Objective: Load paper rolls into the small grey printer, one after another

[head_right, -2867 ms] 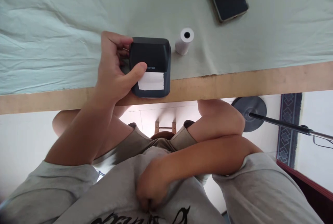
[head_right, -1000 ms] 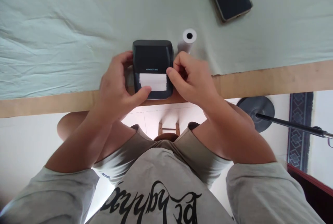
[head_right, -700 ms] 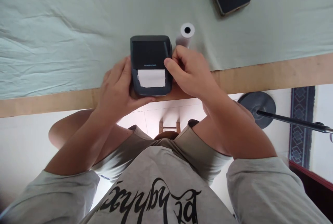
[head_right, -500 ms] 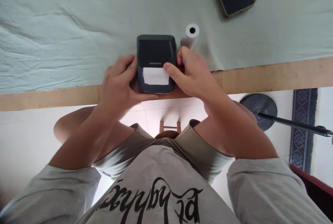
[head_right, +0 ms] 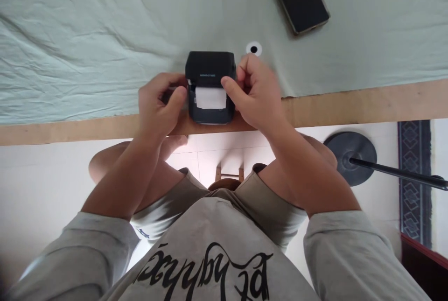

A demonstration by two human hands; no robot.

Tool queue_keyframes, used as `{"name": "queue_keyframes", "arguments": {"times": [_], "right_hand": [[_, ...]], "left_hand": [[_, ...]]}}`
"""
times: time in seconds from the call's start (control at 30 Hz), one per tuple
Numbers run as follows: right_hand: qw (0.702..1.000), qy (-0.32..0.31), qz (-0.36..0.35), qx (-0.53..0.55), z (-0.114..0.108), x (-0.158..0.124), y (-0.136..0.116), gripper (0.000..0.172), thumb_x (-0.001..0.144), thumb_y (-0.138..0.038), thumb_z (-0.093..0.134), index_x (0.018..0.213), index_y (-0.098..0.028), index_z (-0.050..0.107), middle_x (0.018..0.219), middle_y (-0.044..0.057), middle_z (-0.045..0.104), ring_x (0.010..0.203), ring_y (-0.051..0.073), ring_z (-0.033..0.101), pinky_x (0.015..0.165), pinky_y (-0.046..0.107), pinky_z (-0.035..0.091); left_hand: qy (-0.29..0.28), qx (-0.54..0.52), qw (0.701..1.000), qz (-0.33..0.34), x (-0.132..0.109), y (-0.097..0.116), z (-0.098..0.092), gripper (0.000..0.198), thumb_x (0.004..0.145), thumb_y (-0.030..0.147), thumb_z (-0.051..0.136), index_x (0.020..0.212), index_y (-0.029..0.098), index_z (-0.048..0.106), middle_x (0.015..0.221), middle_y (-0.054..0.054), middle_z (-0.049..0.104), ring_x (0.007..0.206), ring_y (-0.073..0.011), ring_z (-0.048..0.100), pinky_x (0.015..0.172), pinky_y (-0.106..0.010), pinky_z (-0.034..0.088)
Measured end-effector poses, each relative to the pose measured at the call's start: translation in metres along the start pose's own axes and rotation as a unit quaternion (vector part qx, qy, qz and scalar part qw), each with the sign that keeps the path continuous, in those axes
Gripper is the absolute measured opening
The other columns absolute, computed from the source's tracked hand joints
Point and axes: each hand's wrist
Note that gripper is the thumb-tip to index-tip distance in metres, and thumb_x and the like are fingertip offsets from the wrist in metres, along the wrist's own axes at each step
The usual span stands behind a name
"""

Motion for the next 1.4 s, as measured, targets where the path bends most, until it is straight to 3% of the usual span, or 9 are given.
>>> {"name": "queue_keyframes", "arguments": {"times": [0.2,0.33,0.5,0.63,0.9,1.07,1.2,1.27,1.4], "right_hand": [[0.992,0.073,-0.105,0.008,0.001,0.013,-0.029,0.025,0.095,-0.028,0.054,0.081,-0.027,0.034,0.073,-0.006,0.042,0.065,0.013,0.068,0.053,0.027,0.042],[0.971,-0.014,-0.087,-0.224,-0.005,0.021,-0.039,0.012,0.093,-0.024,0.051,0.084,-0.026,0.044,0.085,0.000,0.063,0.069,0.017,0.062,0.069,0.034,0.046],[0.906,-0.136,-0.011,-0.400,-0.001,0.034,-0.049,0.018,0.093,-0.021,0.049,0.098,-0.028,0.064,0.099,0.006,0.072,0.074,0.023,0.058,0.063,0.035,0.038],[0.882,-0.175,-0.029,-0.436,-0.003,0.044,-0.047,0.021,0.083,-0.024,0.065,0.104,-0.030,0.069,0.079,0.006,0.066,0.066,0.022,0.052,0.059,0.033,0.035],[0.838,-0.262,-0.026,-0.479,-0.008,0.059,-0.060,0.034,0.079,-0.026,0.063,0.112,-0.032,0.066,0.095,0.006,0.073,0.071,0.026,0.057,0.056,0.033,0.027],[0.898,-0.221,-0.068,-0.374,-0.020,0.052,-0.071,0.030,0.071,-0.027,0.064,0.101,-0.024,0.065,0.090,0.006,0.072,0.070,0.024,0.057,0.062,0.036,0.034],[0.982,-0.180,-0.047,-0.017,-0.037,0.044,-0.058,0.027,0.065,-0.030,0.065,0.092,-0.026,0.065,0.077,-0.002,0.063,0.051,0.010,0.039,0.052,0.030,0.030],[0.983,-0.101,0.009,0.156,-0.047,0.042,-0.041,0.028,0.064,-0.042,0.061,0.089,-0.029,0.059,0.071,-0.006,0.055,0.048,0.008,0.035,0.050,0.029,0.026],[0.983,-0.008,0.071,0.172,-0.066,0.039,0.005,0.034,0.067,-0.056,0.051,0.087,-0.029,0.046,0.075,-0.004,0.039,0.049,0.008,0.030,0.048,0.030,0.023]], "left_hand": [[0.075,-0.054,0.994,0.063,0.005,-0.001,0.001,0.038,0.101,0.064,0.054,0.120,0.033,0.062,0.115,-0.005,0.068,0.111,-0.0246,0.066,0.093,-0.049,0.055],[0.060,-0.045,0.992,0.101,0.014,0.004,0.003,0.015,0.101,0.040,0.056,0.103,0.029,0.066,0.103,-0.006,0.069,0.101,-0.0247,0.067,0.083,-0.043,0.056],[0.044,0.018,0.994,0.101,0.018,0.005,0.007,0.005,0.094,0.027,0.057,0.090,0.029,0.057,0.088,-0.002,0.065,0.086,-0.0224,0.064,0.075,-0.040,0.054],[0.030,0.020,0.999,0.037,0.015,0.001,0.011,0.016,0.094,0.036,0.060,0.085,0.028,0.049,0.081,-0.001,0.058,0.071,-0.0193,0.059,0.066,-0.038,0.051],[0.002,-0.042,0.999,-0.004,0.012,-0.003,0.009,0.035,0.105,0.059,0.041,0.091,0.028,0.048,0.083,-0.002,0.059,0.076,-0.0216,0.060,0.071,-0.041,0.049],[0.010,-0.077,0.997,-0.004,0.010,-0.001,0.008,0.044,0.105,0.067,0.029,0.092,0.030,0.048,0.084,-0.002,0.057,0.076,-0.0228,0.059,0.071,-0.042,0.048],[-0.001,-0.072,0.997,0.003,0.011,-0.003,0.010,0.047,0.105,0.071,0.025,0.092,0.030,0.046,0.086,-0.003,0.059,0.079,-0.0231,0.061,0.072,-0.043,0.048],[-0.003,-0.074,0.997,0.011,0.011,-0.005,0.011,0.049,0.104,0.072,0.025,0.093,0.030,0.046,0.085,-0.002,0.058,0.077,-0.0207,0.059,0.070,-0.042,0.047],[0.005,-0.074,0.997,0.024,0.011,-0.003,0.011,0.050,0.105,0.071,0.025,0.092,0.027,0.047,0.083,-0.001,0.057,0.075,-0.0184,0.057,0.069,-0.040,0.048]]}}
Point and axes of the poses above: each hand's wrist, its own x-axis towards the middle knuckle, its own z-axis out of the palm, y = z × x
